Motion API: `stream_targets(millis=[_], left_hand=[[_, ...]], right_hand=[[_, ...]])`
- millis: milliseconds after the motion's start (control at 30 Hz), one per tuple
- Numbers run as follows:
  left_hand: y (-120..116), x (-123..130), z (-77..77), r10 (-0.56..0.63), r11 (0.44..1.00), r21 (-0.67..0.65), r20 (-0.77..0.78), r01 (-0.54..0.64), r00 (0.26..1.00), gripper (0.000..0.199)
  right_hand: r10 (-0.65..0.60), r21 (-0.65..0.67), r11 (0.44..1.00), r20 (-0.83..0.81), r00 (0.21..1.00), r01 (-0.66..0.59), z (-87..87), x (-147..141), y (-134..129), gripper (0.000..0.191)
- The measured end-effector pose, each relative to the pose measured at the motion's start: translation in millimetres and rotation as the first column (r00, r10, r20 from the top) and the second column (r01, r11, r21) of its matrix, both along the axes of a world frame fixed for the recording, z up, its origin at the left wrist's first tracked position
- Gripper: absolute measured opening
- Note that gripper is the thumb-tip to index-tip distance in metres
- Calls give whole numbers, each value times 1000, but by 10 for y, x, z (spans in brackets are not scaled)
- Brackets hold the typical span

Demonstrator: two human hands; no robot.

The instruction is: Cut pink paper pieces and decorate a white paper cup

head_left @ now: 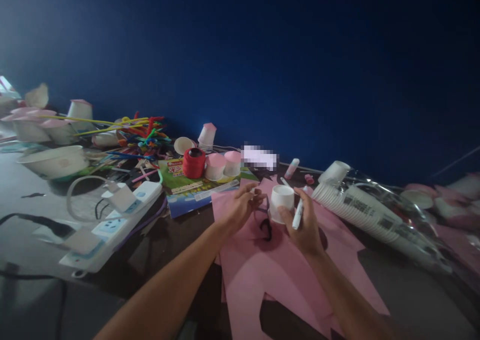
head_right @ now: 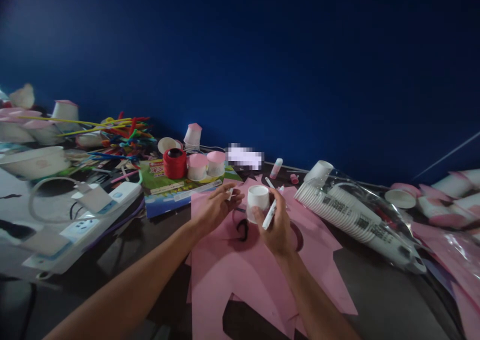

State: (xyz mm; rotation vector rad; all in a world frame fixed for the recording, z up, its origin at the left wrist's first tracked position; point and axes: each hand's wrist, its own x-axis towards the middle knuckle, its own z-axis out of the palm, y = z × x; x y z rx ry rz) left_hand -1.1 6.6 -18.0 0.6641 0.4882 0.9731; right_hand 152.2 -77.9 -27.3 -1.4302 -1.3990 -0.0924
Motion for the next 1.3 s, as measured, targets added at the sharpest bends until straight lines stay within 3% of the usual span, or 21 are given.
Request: stream_targets(millis=[433,800,867,967,1067,1167,1300], left_hand=[[21,-86,35,-86,989,118,-43,90,995,30],[12,-64,20,-134,986,90,-88,142,987,26],[10,-65,26,-147,985,82,-95,155,985,29],[9,-68,29,-152,984,78,-75,158,986,33],[17,-67,12,-149,983,104,-55,154,987,24],[27,-65,-7,-138,983,118,-56,144,989,19],[26,-65,-4,-119,983,129,-73,127,990,18]], right_hand=[[-67,-8,998,-2,998,67,-69,79,73,56],[-47,-101,994,-5,999,46,-207,171,141,55],[-67,-88,994,-2,998,66,-185,166,138,56],[-78,36,996,-42,996,80,-52,110,74,56],[96,172,983,-192,977,-63,117,19,-58,47],[327,173,943,-345,880,-283,192,-57,-175,38],[392,148,918,-472,790,-368,160,-101,-195,38]])
